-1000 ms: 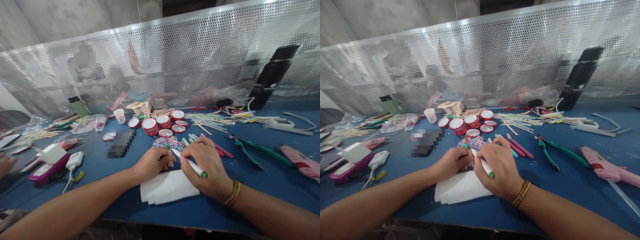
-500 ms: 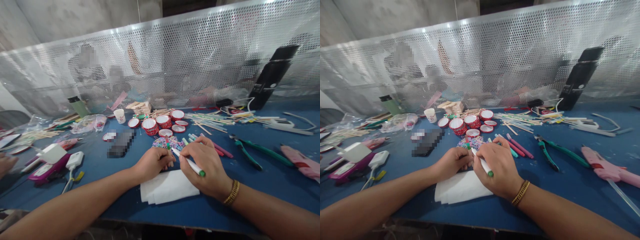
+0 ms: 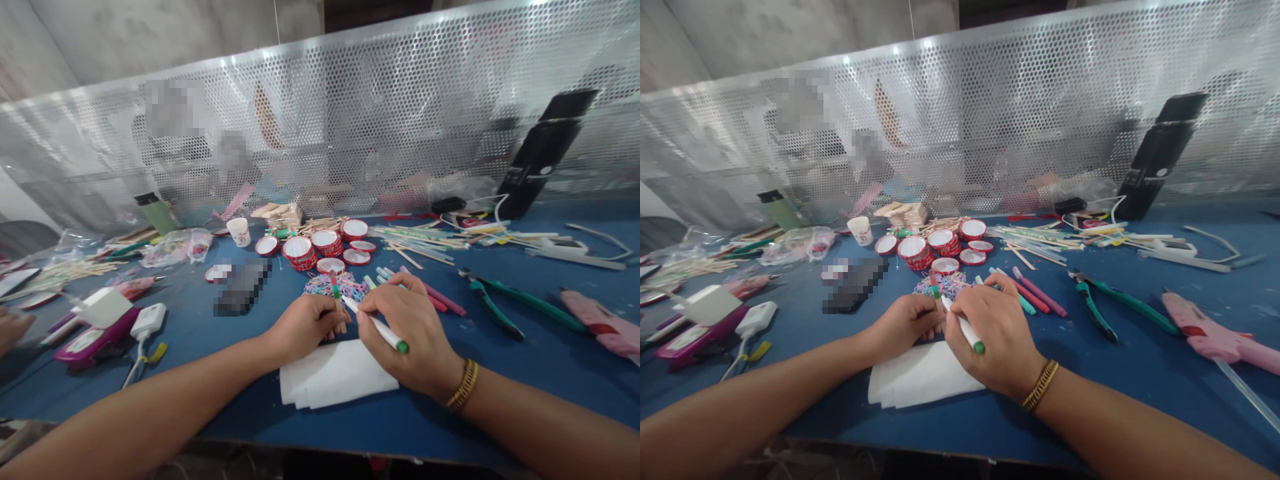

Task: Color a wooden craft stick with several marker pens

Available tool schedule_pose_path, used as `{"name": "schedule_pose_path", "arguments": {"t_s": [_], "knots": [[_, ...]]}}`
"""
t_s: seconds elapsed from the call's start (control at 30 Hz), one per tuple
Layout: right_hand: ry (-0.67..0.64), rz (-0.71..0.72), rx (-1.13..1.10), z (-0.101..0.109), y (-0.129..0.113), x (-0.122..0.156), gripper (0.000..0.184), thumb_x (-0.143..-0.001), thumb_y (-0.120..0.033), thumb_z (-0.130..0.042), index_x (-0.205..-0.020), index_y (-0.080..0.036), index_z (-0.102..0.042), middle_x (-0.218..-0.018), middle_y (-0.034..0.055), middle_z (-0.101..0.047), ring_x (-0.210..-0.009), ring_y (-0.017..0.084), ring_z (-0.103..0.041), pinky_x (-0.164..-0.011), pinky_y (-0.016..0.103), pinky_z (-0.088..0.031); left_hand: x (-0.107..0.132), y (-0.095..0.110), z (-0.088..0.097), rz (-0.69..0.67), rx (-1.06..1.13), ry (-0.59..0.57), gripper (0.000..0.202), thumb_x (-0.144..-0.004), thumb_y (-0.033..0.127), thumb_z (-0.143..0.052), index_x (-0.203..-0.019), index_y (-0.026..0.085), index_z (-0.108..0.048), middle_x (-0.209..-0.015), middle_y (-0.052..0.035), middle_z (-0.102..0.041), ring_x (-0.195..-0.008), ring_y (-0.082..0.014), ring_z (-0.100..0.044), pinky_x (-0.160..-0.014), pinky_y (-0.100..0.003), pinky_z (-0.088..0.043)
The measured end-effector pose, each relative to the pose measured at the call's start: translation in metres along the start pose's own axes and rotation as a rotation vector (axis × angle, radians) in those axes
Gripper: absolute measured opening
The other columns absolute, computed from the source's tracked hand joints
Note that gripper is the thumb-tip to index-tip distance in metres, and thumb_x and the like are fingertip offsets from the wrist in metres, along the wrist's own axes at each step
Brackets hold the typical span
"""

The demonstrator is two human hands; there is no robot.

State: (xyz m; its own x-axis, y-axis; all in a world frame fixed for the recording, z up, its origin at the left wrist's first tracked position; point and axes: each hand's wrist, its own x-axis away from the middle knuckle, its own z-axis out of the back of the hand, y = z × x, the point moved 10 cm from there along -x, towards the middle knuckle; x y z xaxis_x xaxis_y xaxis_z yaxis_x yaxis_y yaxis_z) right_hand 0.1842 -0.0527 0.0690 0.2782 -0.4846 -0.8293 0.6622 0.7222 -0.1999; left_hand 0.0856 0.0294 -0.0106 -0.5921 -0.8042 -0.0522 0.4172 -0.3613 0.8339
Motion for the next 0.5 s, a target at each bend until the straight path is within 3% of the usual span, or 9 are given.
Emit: {"name": "schedule_pose_path", "arguments": {"t_s": [0.33, 0.5], "knots": [[-0.018, 0.017, -0.033, -0.0039, -0.0016, 0.0010, 0.008, -0.086, -0.015, -0.052, -0.080, -0.020, -0.053, -0.067, -0.0018, -0.060, -0.063, 0.014, -0.056, -0.085, 0.041, -0.036, -0.0003, -0.0012, 0.0006, 0.029, -0.022, 0.002, 0.026, -0.089, 0.028, -0.051, -0.068, 0.016, -0.059, -0.060, 0.0029, -0.056, -0.055, -0.0090, -0.052, -0.054, -0.020, -0.042], [0.036, 0.013, -0.012, 0.0035, -0.0002, -0.0003, 0.008, -0.085, -0.014, -0.053, -0.079, -0.020, -0.053, -0.067, -0.0012, -0.061, -0.064, 0.014, -0.057, -0.084, 0.041, -0.037, -0.0007, 0.0009, 0.0002, -0.004, -0.007, -0.001, 0.028, -0.090, 0.031, -0.050, -0.068, 0.016, -0.059, -0.063, 0.0025, -0.057, -0.055, -0.0086, -0.051, -0.055, -0.019, -0.042]]}}
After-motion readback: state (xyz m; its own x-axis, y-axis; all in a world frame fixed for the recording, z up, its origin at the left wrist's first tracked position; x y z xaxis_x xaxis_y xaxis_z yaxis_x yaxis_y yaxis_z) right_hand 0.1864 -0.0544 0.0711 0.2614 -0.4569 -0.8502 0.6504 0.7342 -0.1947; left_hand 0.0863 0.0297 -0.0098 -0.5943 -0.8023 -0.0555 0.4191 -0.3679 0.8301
